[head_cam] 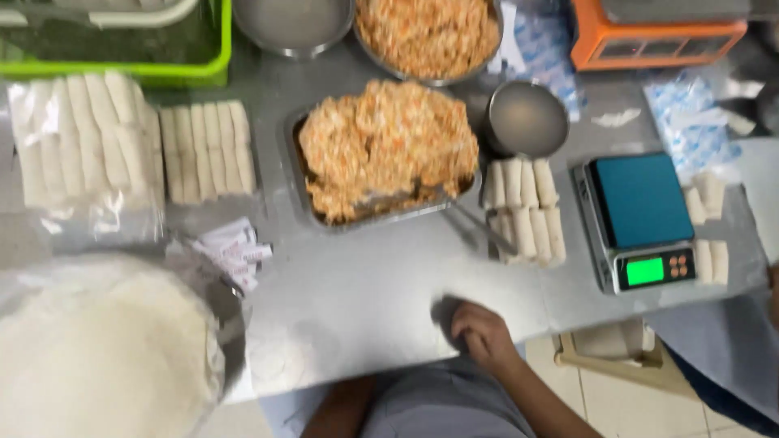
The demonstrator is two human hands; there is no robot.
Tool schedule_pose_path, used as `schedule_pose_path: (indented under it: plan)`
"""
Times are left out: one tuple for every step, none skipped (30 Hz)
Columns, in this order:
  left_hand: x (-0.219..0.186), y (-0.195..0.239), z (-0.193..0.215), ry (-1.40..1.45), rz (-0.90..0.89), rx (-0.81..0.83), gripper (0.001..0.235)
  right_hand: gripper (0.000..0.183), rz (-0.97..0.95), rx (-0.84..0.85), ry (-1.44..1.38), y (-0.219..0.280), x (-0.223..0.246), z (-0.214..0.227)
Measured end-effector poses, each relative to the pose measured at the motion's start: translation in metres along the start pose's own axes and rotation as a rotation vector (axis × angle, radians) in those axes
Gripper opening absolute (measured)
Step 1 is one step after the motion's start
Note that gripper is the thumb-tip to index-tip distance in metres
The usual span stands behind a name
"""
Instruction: Assembling lumpia by placing meat filling onto thin wrappers and rolling them into tight cylinders.
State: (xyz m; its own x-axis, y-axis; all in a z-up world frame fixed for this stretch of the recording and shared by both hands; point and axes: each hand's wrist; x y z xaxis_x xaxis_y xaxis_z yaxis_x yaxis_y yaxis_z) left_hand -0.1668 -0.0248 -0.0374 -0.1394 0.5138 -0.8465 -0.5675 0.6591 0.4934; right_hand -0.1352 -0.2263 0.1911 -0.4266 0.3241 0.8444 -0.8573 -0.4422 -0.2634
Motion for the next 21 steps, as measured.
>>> schedule_pose_path:
  plan:
    - [-0.006,0.022,-0.008,0.01,0.018,0.013,0.037,0.045,-0.009,0.005,-0.008,0.009,-0.006,-0.004]
    - [-0.013,0.041,-0.012,0.02,0.032,0.014,0.037,0.036,-0.04,-0.021,-0.002,0.012,-0.014,-0.006]
    - [-0.022,0.062,-0.016,0.03,0.046,0.015,0.038,0.033,-0.072,-0.047,0.005,0.015,-0.019,-0.008]
    - [-0.046,0.088,0.004,0.035,0.059,0.005,0.038,0.033,-0.057,-0.036,-0.002,0.012,-0.015,-0.009]
    - [-0.072,0.12,0.02,0.04,0.072,-0.005,0.039,0.032,-0.06,-0.042,0.022,0.009,-0.01,-0.01]
    - [-0.099,0.161,0.027,0.048,0.088,-0.014,0.039,0.032,-0.066,-0.047,0.042,0.007,-0.004,-0.012]
    - [-0.125,0.201,0.039,0.055,0.097,-0.031,0.039,0.032,-0.055,-0.033,0.032,0.011,-0.005,-0.014]
    - [-0.151,0.239,0.054,0.075,0.044,-0.089,0.034,0.032,-0.058,-0.032,0.059,0.013,-0.006,-0.016]
    - [-0.178,0.278,0.068,0.094,-0.009,-0.147,0.03,0.031,-0.061,-0.032,0.086,0.014,-0.008,-0.017]
    - [-0.18,0.306,0.079,0.098,-0.004,-0.161,0.03,0.031,-0.051,-0.021,0.08,0.012,-0.003,-0.018]
    - [-0.181,0.335,0.09,0.116,0.053,-0.472,0.031,0.031,-0.035,-0.023,0.101,0.009,0.002,-0.018]
    - [-0.182,0.363,0.101,0.134,0.109,-0.782,0.032,0.031,-0.021,-0.024,0.123,0.007,0.007,-0.018]
    - [-0.175,0.364,0.114,0.14,0.114,-0.795,0.032,0.031,-0.013,-0.012,0.119,0.007,0.006,-0.02]
    - [-0.169,0.366,0.126,-0.271,0.115,-1.091,0.033,0.031,-0.013,-0.013,0.126,0.008,0.006,-0.021]
    - [-0.164,0.367,0.138,-0.703,0.115,-1.357,0.056,0.032,-0.012,-0.014,0.132,0.008,0.005,-0.02]
    - [-0.14,0.355,0.144,-0.7,0.119,-1.368,0.056,0.032,-0.003,-0.007,0.133,0.009,0.005,-0.02]
    - [-0.117,0.343,0.149,-0.839,0.182,-1.435,0.041,0.032,0.002,-0.018,0.134,0.008,0.004,-0.02]
    - [-0.095,0.333,0.155,-0.982,0.251,-1.49,0.028,0.033,0.002,-0.03,0.131,0.01,0.005,-0.021]
    - [-0.093,0.334,0.154,-0.981,0.258,-1.493,0.028,0.033,0.005,-0.025,0.128,0.009,0.005,-0.021]
    - [-0.092,0.334,0.155,-0.926,0.258,-1.496,0.02,0.032,0.004,-0.037,0.133,0.01,0.005,-0.021]
    - [-0.09,0.333,0.156,-0.871,0.259,-1.5,0.012,0.031,0.003,-0.049,0.138,0.01,0.004,-0.021]
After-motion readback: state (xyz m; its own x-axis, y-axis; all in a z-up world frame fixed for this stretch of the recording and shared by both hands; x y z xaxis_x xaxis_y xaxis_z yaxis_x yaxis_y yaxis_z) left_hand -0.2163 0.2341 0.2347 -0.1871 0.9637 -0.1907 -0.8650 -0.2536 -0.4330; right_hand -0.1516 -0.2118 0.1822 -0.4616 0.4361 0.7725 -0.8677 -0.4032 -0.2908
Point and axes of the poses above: each hand's wrist, its own y-axis away from the middle knuckle, its own z-axis out of the back of the hand, x = y × z, and after that the axes turned 5 degrees about x, right-handed
